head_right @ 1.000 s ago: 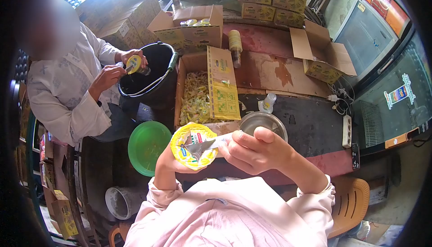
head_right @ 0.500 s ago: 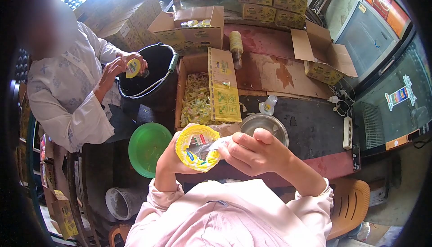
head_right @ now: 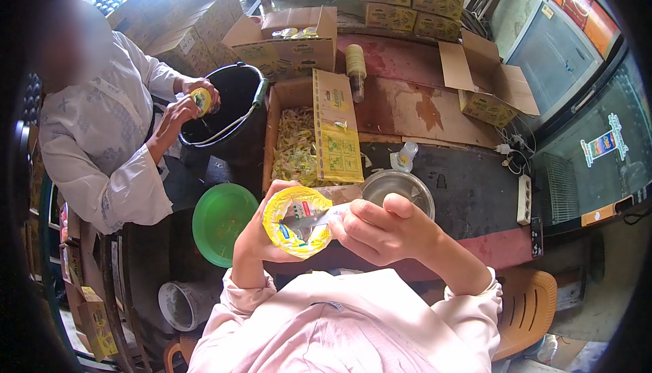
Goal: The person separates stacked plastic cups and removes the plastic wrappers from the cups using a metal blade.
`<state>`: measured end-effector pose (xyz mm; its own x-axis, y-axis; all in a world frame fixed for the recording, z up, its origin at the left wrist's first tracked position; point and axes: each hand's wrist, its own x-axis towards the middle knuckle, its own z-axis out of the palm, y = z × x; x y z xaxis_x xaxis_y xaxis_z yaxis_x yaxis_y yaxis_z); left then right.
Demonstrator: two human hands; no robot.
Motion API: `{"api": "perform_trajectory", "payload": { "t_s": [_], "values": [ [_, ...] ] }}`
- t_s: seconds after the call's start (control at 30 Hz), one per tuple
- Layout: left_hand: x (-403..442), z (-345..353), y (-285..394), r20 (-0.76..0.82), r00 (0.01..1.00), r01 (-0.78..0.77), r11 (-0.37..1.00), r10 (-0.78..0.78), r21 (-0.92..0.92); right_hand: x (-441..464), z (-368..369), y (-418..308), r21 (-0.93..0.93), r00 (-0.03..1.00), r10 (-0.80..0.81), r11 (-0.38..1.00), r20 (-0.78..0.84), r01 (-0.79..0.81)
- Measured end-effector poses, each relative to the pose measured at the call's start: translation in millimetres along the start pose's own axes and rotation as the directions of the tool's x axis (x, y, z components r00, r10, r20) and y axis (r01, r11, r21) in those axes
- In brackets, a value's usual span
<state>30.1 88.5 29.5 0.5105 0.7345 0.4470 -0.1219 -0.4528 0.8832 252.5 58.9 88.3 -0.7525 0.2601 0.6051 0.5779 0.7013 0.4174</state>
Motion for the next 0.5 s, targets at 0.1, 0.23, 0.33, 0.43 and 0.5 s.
{"api": "perform_trajectory", "payload": {
  "t_s": [0.1,0.23,0.33,0.43,0.5],
  "values": [
    [7.0,-0.6,5.8,-0.009,1.000,-0.026,0.999,0.026,0.024,0.0,2.0,1.2,-0.028,1.000,-0.002,1.000,-0.015,0.002],
    [10.8,0.0,14.7,-0.044,0.999,0.044,0.960,-0.033,0.275,-2.6,8.4,2.1,-0.069,1.000,-0.017,0.997,-0.024,0.016],
    [13.5,12.3,15.4,-0.146,0.987,-0.014,0.943,0.067,0.331,-0.6,10.4,1.8,-0.064,1.000,0.010,0.998,-0.012,-0.011],
    [10.3,14.6,9.2,-0.228,0.973,0.071,0.928,0.015,0.366,-1.2,14.0,1.0,-0.063,1.000,0.002,0.998,-0.019,-0.003],
    [11.6,14.0,10.9,-0.226,0.974,0.062,0.920,0.029,0.386,-1.1,12.6,2.5,-0.056,1.000,0.001,0.998,-0.017,-0.002]
  ]
}}
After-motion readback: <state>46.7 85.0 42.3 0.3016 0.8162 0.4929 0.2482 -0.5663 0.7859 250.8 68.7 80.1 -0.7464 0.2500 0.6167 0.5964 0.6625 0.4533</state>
